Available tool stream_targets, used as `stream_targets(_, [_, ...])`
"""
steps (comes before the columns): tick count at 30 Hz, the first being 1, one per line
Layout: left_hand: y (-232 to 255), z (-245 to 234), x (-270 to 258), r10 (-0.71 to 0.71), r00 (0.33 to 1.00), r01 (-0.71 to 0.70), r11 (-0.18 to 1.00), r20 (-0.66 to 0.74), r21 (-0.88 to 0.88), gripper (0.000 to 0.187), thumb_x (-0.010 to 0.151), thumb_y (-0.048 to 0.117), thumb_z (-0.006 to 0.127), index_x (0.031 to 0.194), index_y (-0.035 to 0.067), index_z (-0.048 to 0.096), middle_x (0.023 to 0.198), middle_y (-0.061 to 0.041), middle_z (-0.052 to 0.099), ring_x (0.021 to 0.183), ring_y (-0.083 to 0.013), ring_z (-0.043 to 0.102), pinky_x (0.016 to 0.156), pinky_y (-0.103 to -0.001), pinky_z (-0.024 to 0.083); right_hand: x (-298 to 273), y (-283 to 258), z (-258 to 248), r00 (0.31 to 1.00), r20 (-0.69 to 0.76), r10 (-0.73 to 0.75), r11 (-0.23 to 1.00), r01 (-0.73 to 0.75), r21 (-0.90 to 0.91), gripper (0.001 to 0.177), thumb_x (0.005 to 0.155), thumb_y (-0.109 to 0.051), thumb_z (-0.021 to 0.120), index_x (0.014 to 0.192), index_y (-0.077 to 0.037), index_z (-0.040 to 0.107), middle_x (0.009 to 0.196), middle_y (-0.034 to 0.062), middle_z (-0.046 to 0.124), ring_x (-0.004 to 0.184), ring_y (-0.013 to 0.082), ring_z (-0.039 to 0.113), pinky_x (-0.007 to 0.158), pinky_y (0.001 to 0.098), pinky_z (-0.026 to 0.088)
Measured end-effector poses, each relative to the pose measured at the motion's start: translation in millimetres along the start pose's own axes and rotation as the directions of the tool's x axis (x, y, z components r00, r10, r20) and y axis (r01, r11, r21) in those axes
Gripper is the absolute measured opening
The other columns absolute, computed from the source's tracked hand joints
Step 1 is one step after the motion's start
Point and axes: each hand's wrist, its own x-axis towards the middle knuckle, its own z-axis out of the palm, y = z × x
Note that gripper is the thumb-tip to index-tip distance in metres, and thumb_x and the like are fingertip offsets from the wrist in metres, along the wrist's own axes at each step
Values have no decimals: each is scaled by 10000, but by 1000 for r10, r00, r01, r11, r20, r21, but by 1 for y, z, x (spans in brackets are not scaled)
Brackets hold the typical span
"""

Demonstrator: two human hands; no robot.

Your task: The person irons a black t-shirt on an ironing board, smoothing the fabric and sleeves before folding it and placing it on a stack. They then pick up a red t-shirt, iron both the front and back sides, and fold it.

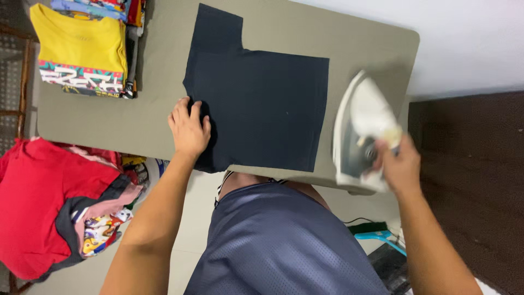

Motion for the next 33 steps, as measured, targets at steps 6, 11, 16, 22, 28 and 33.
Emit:
stream_targets(6, [-7,3,10,-60,993,62,998,106,-21,484,893,230,707,1341,80,605,1459,-211,482,1378,-392,412,1130,-549,288,87,1,30,899,-238,-368,530,413,741,545,1093,-83,609,1525,-70,276,1193,93,560,957,151,637,928,347,653])
stream_targets(11, [-9,-13,3,-101,981,105,994,163,-15,531,898,239,711,1392,102,574,1418,-193,520,1298,-386,459,1082,-530,328,145,12,56,821,-428,-377,468,568,677,518,1190,-56,623,1553,-16,255,1274,130,546,994,191,610,951,357,562])
stream_targets(16, [-10,-37,-7,-255,930,260,966,266,17,610,877,337,760,1401,110,545,1254,-165,580,1224,-373,517,1028,-514,382,138,50,80,828,-455,-327,473,561,679,708,1143,-104,601,1622,-43,82,1368,132,524,1136,206,604,1047,371,551])
stream_targets(22, [-41,-15,-33,-330,898,353,935,292,-26,595,799,354,832,1244,62,567,1157,-192,640,1109,-405,589,947,-523,445,92,99,101,820,-402,-408,659,569,493,690,1192,-158,591,1640,5,92,1488,169,476,1431,252,509,1288,403,402])
stream_targets(28, [-80,15,-34,-404,747,657,574,528,-489,330,896,108,807,1016,16,514,923,-122,578,828,-213,558,747,-374,502,78,109,137,876,-460,-143,943,262,207,788,1029,-262,816,1504,68,281,1348,223,500,1244,317,542,1071,436,426])
stream_targets(33, [-75,8,-25,-244,779,624,199,578,-756,342,902,-88,699,1044,101,451,900,-13,590,835,-105,599,751,-263,512,41,39,174,990,-136,-40,999,39,-13,656,855,-299,839,1331,8,507,1010,130,676,931,261,688,846,394,554])
